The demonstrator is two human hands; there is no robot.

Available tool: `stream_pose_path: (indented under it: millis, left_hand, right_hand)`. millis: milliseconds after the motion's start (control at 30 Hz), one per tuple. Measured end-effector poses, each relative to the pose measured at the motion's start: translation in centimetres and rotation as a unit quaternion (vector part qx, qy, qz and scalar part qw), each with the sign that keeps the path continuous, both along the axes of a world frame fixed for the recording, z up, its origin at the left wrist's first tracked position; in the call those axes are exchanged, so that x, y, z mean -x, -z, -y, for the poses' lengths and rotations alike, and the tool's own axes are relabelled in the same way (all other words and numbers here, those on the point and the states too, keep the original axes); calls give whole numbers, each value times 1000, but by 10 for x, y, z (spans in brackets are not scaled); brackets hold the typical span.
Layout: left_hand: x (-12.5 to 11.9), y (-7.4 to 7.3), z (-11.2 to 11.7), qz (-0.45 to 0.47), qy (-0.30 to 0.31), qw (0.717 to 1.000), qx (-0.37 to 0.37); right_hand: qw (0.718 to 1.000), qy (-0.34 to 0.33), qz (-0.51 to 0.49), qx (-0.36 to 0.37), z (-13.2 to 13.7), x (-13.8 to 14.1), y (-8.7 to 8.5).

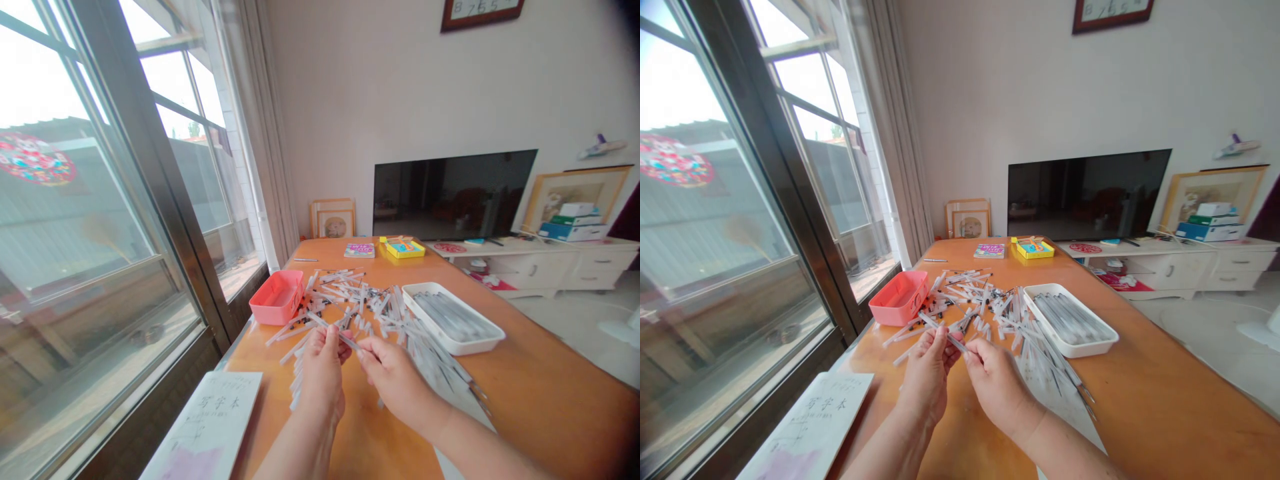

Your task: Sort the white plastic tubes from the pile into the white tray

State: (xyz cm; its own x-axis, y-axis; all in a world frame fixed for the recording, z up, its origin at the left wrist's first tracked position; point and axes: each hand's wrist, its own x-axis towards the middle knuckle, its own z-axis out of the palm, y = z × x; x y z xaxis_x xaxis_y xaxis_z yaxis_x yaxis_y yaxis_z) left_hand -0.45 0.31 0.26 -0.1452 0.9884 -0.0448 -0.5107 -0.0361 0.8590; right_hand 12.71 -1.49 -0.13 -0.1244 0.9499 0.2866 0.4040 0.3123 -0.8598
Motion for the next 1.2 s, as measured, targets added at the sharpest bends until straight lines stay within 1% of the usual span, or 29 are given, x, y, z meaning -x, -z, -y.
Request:
stream_pose_path:
  millis: [267,400,533,633,700,767,833,867,933,1000,1033,1067,1100,1133,1167,1200]
  left_hand:
    - [2,-2,1,-6,0,1000,-1]
    - [5,-4,0,-53,-2,999,-13]
    - [7,-3,-3,-83,13,996,-36]
    - [10,-1,-6,-110,9,993,-34]
    - [12,-1,-7,-161,22,986,-47]
    - [12,-3,-6,-236,49,968,-73]
    - [11,-6,-2,-320,75,938,-111]
    - [11,-7,0,-361,86,919,-133]
    - [10,-8,4,-436,103,877,-176]
    - [11,-6,4,-501,105,835,-202]
    - [13,-5,3,-527,99,818,-206]
    - [14,-3,0,-545,88,808,-207]
    - [16,0,-3,-548,73,807,-206]
    - [18,3,-7,-538,49,818,-199]
    - [20,5,-11,-514,24,837,-187]
    - [22,7,-15,-475,-7,865,-163]
  right_hand:
    - [1000,-4,3,-18,-5,0,1]
    - [1000,-10,-16,-23,-9,4,4]
    - [1000,-17,-23,-4,-12,3,11]
    - [1000,1,-1,-3,-14,-5,11]
    - [999,41,-1,-23,-15,-11,6]
    - [994,97,-16,-55,-16,-17,-3]
    - [986,143,-30,-84,-17,-22,-9]
    - [984,149,-33,-90,-19,-24,-11]
    - [989,128,-32,-72,-22,-27,-10]
    - [995,87,-45,-31,-26,-27,-6]
    - [995,72,-63,-6,-28,-27,-4]
    - [994,65,-88,18,-29,-27,-3]
    - [990,64,-117,38,-30,-27,-3]
    - [986,67,-146,54,-31,-27,-4]
    - [980,74,-173,68,-31,-28,-6]
    - [974,83,-198,78,-30,-28,-8]
